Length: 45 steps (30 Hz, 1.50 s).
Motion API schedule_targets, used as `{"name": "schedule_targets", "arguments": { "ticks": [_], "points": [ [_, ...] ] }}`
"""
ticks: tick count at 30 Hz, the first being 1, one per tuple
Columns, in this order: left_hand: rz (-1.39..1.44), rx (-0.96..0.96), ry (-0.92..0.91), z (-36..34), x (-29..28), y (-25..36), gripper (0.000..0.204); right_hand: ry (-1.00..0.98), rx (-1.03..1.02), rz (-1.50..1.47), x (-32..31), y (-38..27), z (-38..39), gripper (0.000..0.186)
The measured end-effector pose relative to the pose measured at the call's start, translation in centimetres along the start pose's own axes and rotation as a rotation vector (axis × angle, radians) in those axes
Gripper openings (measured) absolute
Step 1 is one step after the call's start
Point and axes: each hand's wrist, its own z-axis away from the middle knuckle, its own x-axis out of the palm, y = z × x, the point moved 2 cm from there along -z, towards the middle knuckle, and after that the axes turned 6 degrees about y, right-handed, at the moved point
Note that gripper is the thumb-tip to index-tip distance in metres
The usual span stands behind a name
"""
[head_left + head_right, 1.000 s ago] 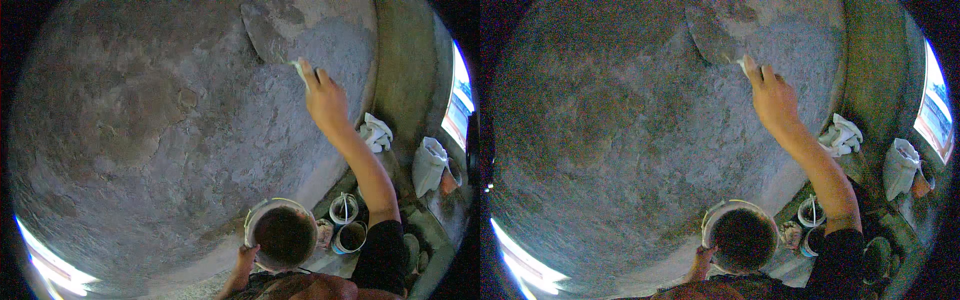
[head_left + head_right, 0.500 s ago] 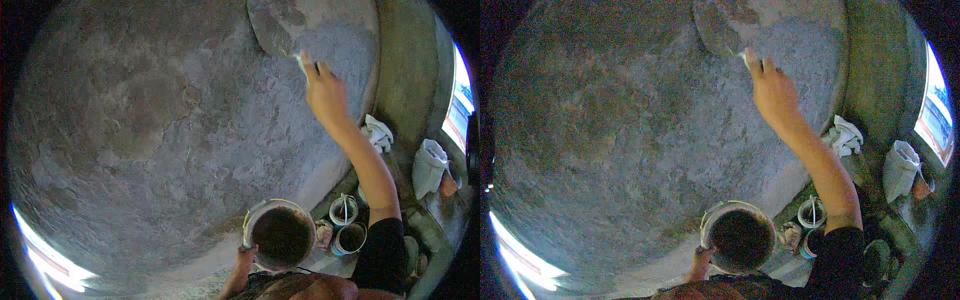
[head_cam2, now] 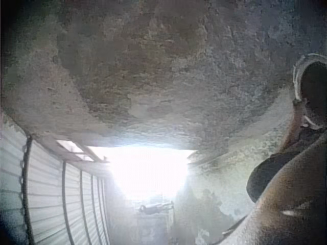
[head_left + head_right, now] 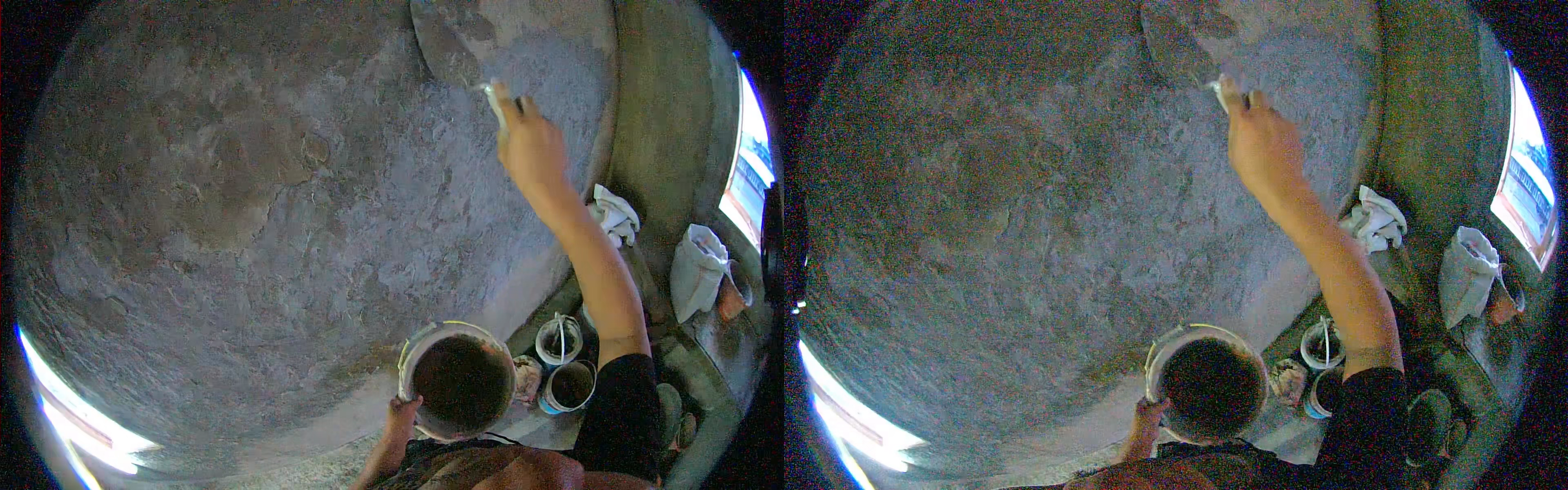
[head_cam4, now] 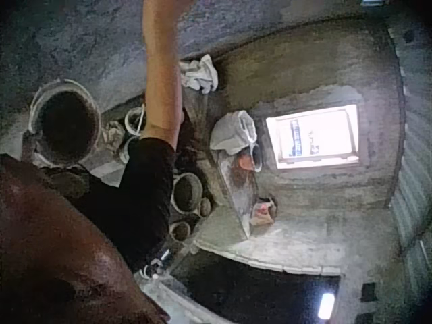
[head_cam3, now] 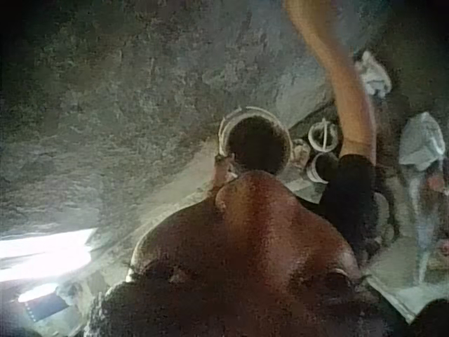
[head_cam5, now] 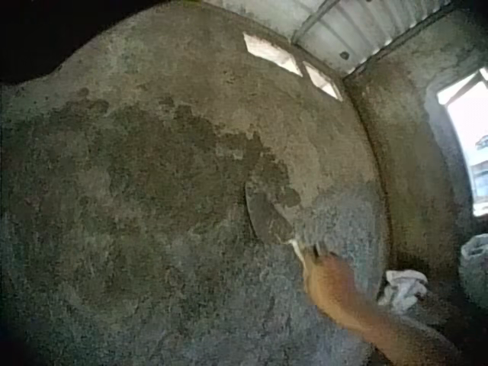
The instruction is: Plastering a concrete wall using a trowel and plaster from a bucket.
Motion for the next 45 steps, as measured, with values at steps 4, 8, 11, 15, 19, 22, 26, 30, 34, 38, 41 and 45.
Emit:
{"name": "schedule_targets", "arguments": {
  "ticks": [4, 8, 11, 15, 19, 22, 26, 30, 34, 38, 41, 45],
  "points": [
    [-0.174, 0.049, 0.005, 0.3, -0.3, 0.8, 0.023, -0.009, -0.039, -0.059, -0.1, -0.8, 1.9, 0.053],
    [-0.094, 0.085, -0.029, -0.7, -0.6, -0.7, 0.024, 0.036, -0.038, -0.161, -1.5, 0.1, 2.0, 0.055],
    [-0.151, 0.037, 0.040, -0.6, -0.3, -0.6, 0.026, 0.096, -0.021, -0.162, -1.8, 0.3, 0.4, 0.056],
    [-0.109, 0.046, -0.016, -1.7, -1.0, -2.6, 0.028, 0.053, -0.012, -0.003, 0.8, -1.0, -1.1, 0.057],
    [-0.091, 0.061, -0.006, -2.5, -1.5, -3.7, 0.030, -0.039, -0.037, 0.055, 1.7, -2.6, 1.3, 0.055],
    [-0.122, 0.028, 0.006, 0.9, -0.4, 0.1, 0.030, -0.092, -0.081, 0.097, 0.6, -2.0, 2.8, 0.055],
    [-0.230, -0.034, 0.017, 1.3, -1.1, 0.5, 0.031, -0.017, -0.121, 0.017, -2.7, -0.5, 2.1, 0.048],
    [-0.094, 0.047, -0.037, 1.4, 0.2, 0.4, 0.032, 0.082, -0.055, 0.004, -2.1, 1.1, -1.2, 0.042],
    [0.079, 0.046, -0.064, 1.0, 0.2, -0.1, 0.031, -0.048, -0.066, 0.022, 1.6, -1.9, -0.3, 0.047],
    [-0.087, -0.071, -0.037, 1.1, 0.2, 0.3, 0.029, -0.085, -0.118, -0.100, -0.2, -3.8, 3.6, 0.051],
    [-0.134, 0.024, -0.112, 3.7, 1.6, 3.8, 0.029, -0.070, -0.115, -0.228, -2.2, -2.2, 4.6, 0.054],
    [-0.059, 0.081, -0.118, 1.8, 0.3, 1.3, 0.030, 0.072, -0.052, -0.325, -2.7, -0.7, 3.0, 0.057]
  ]
}}
